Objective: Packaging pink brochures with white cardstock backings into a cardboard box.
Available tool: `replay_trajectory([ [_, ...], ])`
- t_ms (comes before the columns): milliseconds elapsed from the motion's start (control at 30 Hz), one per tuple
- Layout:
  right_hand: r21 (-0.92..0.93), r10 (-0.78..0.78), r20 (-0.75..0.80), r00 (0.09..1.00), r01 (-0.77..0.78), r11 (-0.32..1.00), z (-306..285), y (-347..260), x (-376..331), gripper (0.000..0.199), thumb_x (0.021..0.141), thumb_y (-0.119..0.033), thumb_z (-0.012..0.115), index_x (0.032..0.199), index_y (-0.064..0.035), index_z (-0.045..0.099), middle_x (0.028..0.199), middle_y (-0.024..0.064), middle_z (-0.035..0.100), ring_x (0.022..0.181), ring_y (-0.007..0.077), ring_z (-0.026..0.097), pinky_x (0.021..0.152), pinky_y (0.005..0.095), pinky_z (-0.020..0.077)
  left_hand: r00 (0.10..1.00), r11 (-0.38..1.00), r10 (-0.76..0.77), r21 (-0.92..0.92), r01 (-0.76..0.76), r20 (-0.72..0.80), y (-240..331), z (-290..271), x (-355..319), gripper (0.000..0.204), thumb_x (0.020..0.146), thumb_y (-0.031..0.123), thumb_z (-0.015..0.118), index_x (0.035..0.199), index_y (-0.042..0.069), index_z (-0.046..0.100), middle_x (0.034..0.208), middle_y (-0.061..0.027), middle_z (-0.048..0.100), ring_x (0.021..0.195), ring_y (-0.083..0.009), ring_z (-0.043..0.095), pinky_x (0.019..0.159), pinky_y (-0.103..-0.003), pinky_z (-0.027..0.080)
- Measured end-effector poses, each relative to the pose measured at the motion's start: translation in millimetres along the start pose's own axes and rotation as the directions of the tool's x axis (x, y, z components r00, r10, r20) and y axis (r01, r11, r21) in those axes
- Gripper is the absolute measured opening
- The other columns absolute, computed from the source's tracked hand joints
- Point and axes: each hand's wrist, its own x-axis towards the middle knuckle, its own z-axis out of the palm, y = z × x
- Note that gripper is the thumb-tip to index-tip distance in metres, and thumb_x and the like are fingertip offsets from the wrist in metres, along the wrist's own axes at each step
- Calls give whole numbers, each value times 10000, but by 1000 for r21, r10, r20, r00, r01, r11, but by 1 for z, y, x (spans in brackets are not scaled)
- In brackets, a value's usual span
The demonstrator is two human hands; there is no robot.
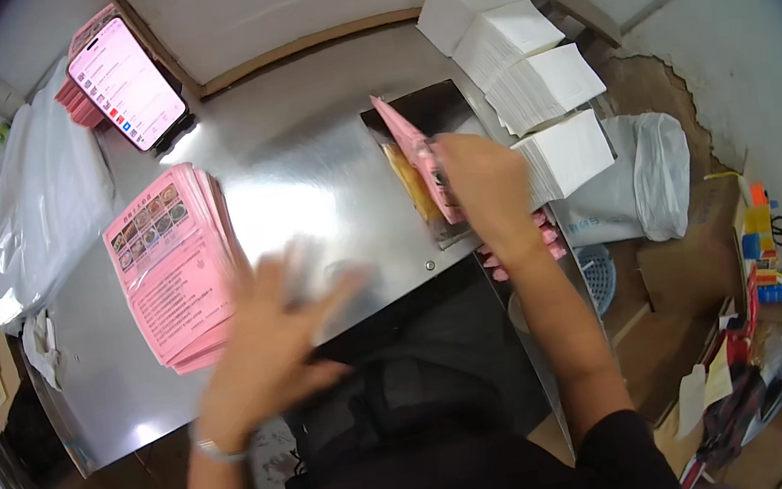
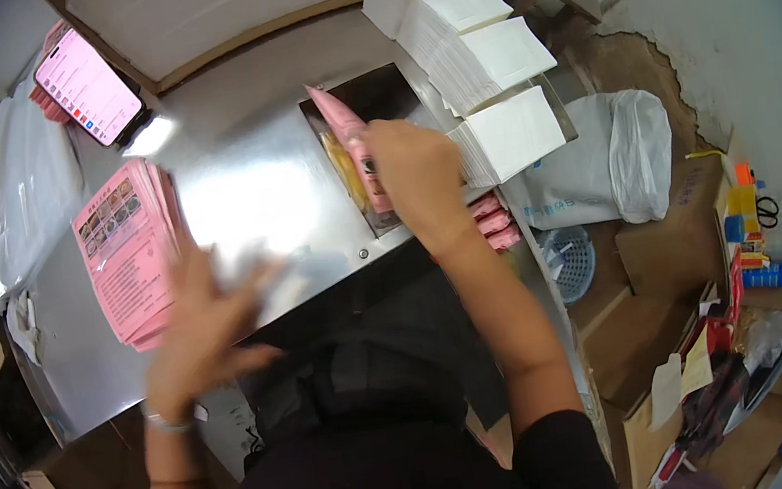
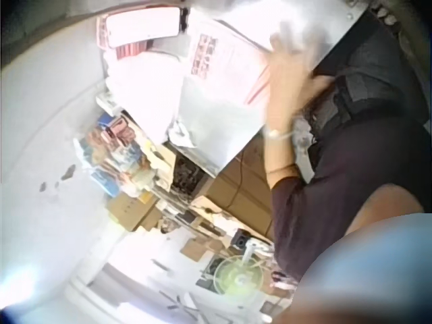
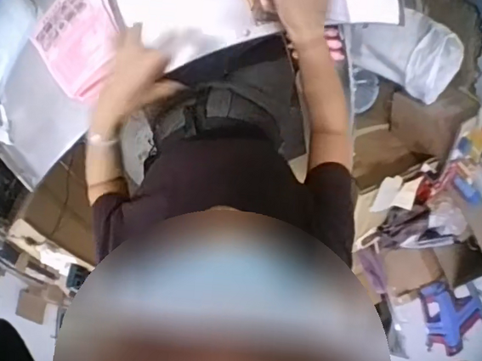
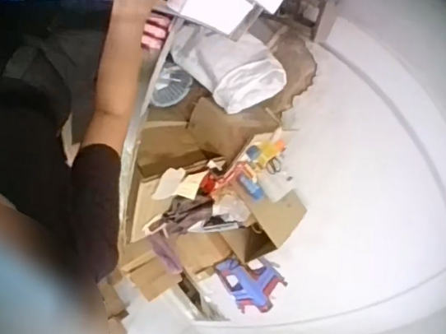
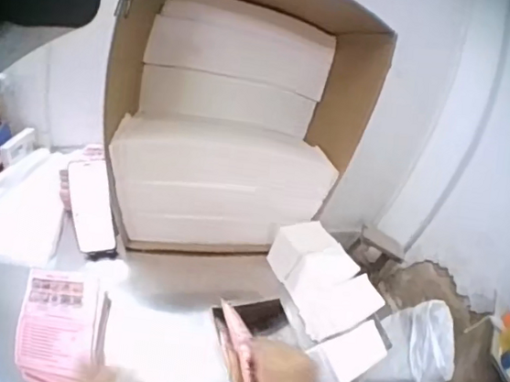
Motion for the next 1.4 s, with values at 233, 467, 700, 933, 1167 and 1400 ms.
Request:
replay_trajectory([
  [233,-68,202,-297,933,-232,970,-52,20,-38,247,840,-69,695,1069,24,689,978,156,598,913,312,566,811,408,475,818,945,-233,76,318,-526,-48,12,-11,643,800,233,768,1347,61,477,1445,-245,396,1360,-445,335,1116,-586,235],
  [467,89,185,-197,963,-171,981,-64,32,-39,244,834,-30,663,1069,28,689,1008,136,582,919,303,556,816,403,468,627,634,-316,334,698,-712,-101,15,-42,383,865,240,695,1149,38,537,1105,-180,550,1071,-372,518,894,-519,413],
  [700,107,94,-116,989,-82,991,-75,53,-34,272,835,-25,628,1099,17,679,1067,128,603,996,316,579,873,434,484,815,992,84,125,-14,-574,16,78,61,309,724,106,756,961,12,582,1272,-303,488,1239,-478,460,1051,-553,381],
  [933,388,-471,91,878,404,828,-25,-77,-74,372,824,-174,587,1176,-68,636,1274,206,537,1268,328,486,1094,622,300,851,973,54,220,73,-522,-14,70,45,516,674,91,750,1159,6,596,1184,-189,522,1059,-356,510,896,-434,405],
  [1167,415,-134,-39,990,138,899,-6,-49,-30,316,793,-56,606,1105,-20,644,1083,176,602,1027,320,555,979,514,403,857,976,11,191,102,-515,12,68,38,262,807,117,649,1065,163,662,1399,-202,433,1353,-421,364,1090,-609,273],
  [1400,-183,174,-258,950,-225,957,-36,15,-38,287,828,-10,651,1109,48,660,1047,170,579,960,331,533,847,418,459,874,883,-65,380,275,-481,6,53,67,474,771,383,725,1153,111,659,1506,-239,334,1360,-472,330,1060,-711,222],
])
